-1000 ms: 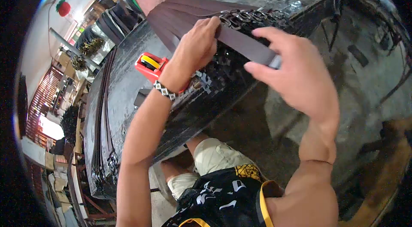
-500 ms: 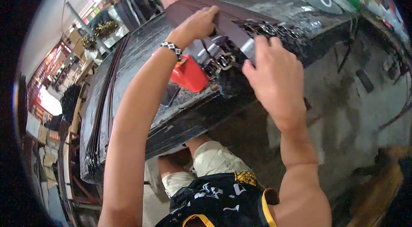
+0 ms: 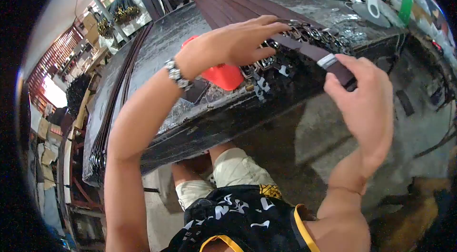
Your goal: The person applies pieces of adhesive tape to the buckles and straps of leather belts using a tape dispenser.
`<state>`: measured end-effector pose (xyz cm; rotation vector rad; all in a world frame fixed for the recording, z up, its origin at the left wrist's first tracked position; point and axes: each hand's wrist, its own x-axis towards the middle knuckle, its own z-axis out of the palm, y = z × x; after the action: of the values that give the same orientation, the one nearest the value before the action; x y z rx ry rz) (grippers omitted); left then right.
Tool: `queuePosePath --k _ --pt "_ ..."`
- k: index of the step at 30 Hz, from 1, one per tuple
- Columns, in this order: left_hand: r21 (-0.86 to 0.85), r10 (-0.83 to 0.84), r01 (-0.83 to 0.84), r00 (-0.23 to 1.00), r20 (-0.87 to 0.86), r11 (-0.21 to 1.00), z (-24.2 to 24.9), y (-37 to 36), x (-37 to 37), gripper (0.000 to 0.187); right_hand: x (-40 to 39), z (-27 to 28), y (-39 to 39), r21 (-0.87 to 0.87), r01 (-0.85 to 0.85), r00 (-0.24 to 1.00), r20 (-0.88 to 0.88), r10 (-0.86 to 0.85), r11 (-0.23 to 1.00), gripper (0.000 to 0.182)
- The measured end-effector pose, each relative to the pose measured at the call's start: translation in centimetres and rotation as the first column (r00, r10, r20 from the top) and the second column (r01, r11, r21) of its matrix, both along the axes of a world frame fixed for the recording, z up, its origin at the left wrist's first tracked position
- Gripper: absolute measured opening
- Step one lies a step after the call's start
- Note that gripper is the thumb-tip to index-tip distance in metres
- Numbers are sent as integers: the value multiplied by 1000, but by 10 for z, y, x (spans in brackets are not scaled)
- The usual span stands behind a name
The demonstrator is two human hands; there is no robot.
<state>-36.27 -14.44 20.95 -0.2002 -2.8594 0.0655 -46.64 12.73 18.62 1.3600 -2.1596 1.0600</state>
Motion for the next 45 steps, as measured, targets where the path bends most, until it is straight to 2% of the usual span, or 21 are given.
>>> queuePosePath --k 1,4,9,10,13,14,17,18,22,23,26,29,30,33,34,35,37,40,43,44,45 --pt "8 -15 15 1000 -5 1000 8 2 17 57 1 5 2 -62 9 1000 -3 -9 998 33" --pt "6 7 -7 999 -39 1000 26 11 55 56 -8 9 8 -8 36 999 -16 -36 999 34" --pt "3 182 -182 982 -55 983 44 22 132 56 -5 -7 -10 6 12 999 30 -12 1000 35" --pt "-17 230 -232 971 -64 973 46 25 148 56 -7 -11 -17 -46 5 1000 -3 -5 999 35" --pt "88 341 -333 934 -103 939 51 39 196 55 -2 -6 -41 -16 9 998 66 -8 1000 35" --pt "149 401 -385 911 -96 911 51 45 210 55 -8 -18 -54 -102 27 997 -66 -34 994 34" --pt "318 555 -510 830 -64 799 39 62 257 54 -6 -22 -81 -49 45 997 -54 -47 998 34" --pt "367 588 -531 807 -55 764 28 65 275 53 -7 -21 -88 7 37 999 19 -37 999 34" --pt "525 717 -624 696 37 579 -16 92 337 48 -4 -9 -95 -33 89 991 -95 -91 996 35" --pt "579 742 -629 668 61 518 -30 98 351 46 1 -2 -85 -96 96 991 -82 -104 991 39" --pt "751 807 -577 582 101 322 -84 111 384 36 4 16 -59 -106 111 989 -83 -120 988 44" --pt "753 847 -623 501 177 211 -149 117 410 31 1 12 -48 -38 83 987 -136 -88 996 42" --pt "725 861 -667 459 220 170 -173 117 420 30 11 14 -43 -9 98 991 -87 -98 995 40" --pt "744 898 -645 414 148 174 -240 118 435 30 11 6 -31 36 108 992 -68 -105 994 39" --pt "749 913 -652 367 180 115 -266 116 444 32 16 7 -31 62 121 992 21 -122 991 40" --pt "753 896 -645 401 190 129 -266 117 437 38 16 5 -34 63 109 993 29 -111 992 41" --pt "668 923 -736 326 207 110 -292 117 437 43 11 -4 -43 79 92 995 36 -95 993 42" --pt "605 932 -765 349 98 223 -329 113 433 47 7 -3 -57 53 91 996 -21 -90 994 44" --pt "651 926 -744 336 171 150 -353 112 427 48 11 2 -76 54 80 996 -49 -78 995 44" --pt "687 883 -723 365 296 69 -353 109 427 49 13 4 -84 71 78 996 -58 -74 994 44" --pt "641 897 -761 347 273 99 -360 110 427 50 13 4 -91 86 78 995 -65 -73 993 43"
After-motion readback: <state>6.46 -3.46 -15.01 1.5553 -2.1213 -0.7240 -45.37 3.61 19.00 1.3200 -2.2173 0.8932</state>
